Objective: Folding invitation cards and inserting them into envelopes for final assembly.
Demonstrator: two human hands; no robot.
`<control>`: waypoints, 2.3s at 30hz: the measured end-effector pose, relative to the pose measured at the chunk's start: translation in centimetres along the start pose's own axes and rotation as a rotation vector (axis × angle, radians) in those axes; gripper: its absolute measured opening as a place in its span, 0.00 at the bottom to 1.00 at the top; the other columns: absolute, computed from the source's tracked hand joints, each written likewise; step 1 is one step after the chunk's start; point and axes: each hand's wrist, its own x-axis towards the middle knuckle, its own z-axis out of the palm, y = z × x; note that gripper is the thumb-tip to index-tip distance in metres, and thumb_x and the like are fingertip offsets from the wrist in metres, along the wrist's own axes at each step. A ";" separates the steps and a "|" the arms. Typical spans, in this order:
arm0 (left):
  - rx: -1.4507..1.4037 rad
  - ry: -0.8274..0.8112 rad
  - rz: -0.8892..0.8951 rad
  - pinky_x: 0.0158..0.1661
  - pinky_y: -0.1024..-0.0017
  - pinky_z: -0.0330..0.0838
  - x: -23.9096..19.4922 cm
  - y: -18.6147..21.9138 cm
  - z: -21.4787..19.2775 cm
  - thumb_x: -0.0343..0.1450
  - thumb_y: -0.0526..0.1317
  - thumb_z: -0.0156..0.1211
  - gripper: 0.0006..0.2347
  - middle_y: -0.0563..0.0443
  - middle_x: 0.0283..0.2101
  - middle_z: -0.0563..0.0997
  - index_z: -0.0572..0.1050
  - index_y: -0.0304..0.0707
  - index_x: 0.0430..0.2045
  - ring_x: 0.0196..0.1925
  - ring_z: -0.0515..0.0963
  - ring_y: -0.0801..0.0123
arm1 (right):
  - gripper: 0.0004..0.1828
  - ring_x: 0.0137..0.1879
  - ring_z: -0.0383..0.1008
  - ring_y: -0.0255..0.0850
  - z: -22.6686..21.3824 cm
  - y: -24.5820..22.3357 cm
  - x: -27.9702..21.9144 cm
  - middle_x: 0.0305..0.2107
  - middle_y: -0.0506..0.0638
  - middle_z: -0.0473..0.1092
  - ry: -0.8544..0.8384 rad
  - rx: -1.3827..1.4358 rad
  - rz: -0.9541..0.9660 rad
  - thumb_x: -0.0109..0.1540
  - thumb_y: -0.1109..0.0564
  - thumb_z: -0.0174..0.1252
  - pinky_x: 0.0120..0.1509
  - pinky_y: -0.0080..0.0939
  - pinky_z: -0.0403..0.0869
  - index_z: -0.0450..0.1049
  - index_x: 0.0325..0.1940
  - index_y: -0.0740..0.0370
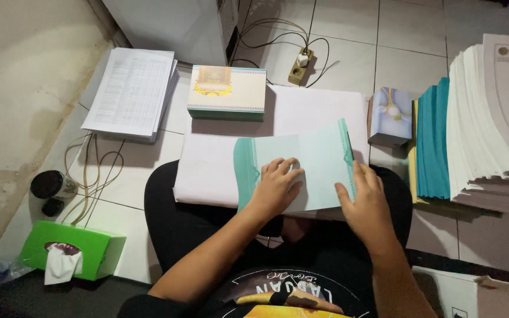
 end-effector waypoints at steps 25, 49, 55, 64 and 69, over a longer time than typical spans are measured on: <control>-0.791 -0.319 -0.283 0.56 0.69 0.47 1.4 -4.1 0.1 0.75 0.65 0.28 0.24 0.61 0.35 0.69 0.68 0.48 0.27 0.49 0.69 0.71 | 0.34 0.67 0.64 0.58 2.5 -6.8 -1.0 0.63 0.62 0.64 -0.025 -0.002 -0.439 0.57 0.65 0.51 0.67 0.57 0.66 0.64 0.69 0.69; 0.005 0.031 -0.149 0.69 0.35 0.41 1.2 -3.3 -3.6 0.66 0.35 0.64 0.32 0.27 0.76 0.47 0.62 0.36 0.69 0.77 0.39 0.31 | 0.36 0.81 0.42 0.50 12.1 1.5 0.7 0.77 0.57 0.44 -0.313 -0.328 -0.346 0.72 0.40 0.29 0.81 0.58 0.37 0.44 0.81 0.60; 0.160 -0.209 0.008 0.71 0.46 0.46 1.5 -4.3 -1.4 0.74 0.44 0.46 0.24 0.38 0.72 0.62 0.62 0.44 0.69 0.75 0.59 0.47 | 0.35 0.81 0.43 0.50 11.3 0.9 4.2 0.77 0.57 0.44 -0.363 -0.293 -0.320 0.72 0.42 0.31 0.81 0.55 0.42 0.44 0.81 0.60; 0.191 -0.394 -0.102 0.71 0.46 0.38 3.3 -3.6 -1.8 0.79 0.52 0.31 0.27 0.38 0.75 0.55 0.52 0.41 0.73 0.78 0.52 0.49 | 0.33 0.82 0.42 0.46 11.0 0.7 5.3 0.78 0.53 0.44 -0.335 -0.296 -0.278 0.73 0.43 0.28 0.82 0.52 0.38 0.45 0.81 0.57; 0.257 -0.556 -0.143 0.71 0.41 0.36 4.0 -2.3 -2.2 0.78 0.53 0.26 0.29 0.34 0.77 0.49 0.48 0.36 0.73 0.79 0.45 0.44 | 0.34 0.80 0.44 0.49 11.5 2.6 -1.2 0.77 0.55 0.44 -0.298 -0.309 -0.343 0.73 0.43 0.30 0.80 0.54 0.43 0.44 0.81 0.57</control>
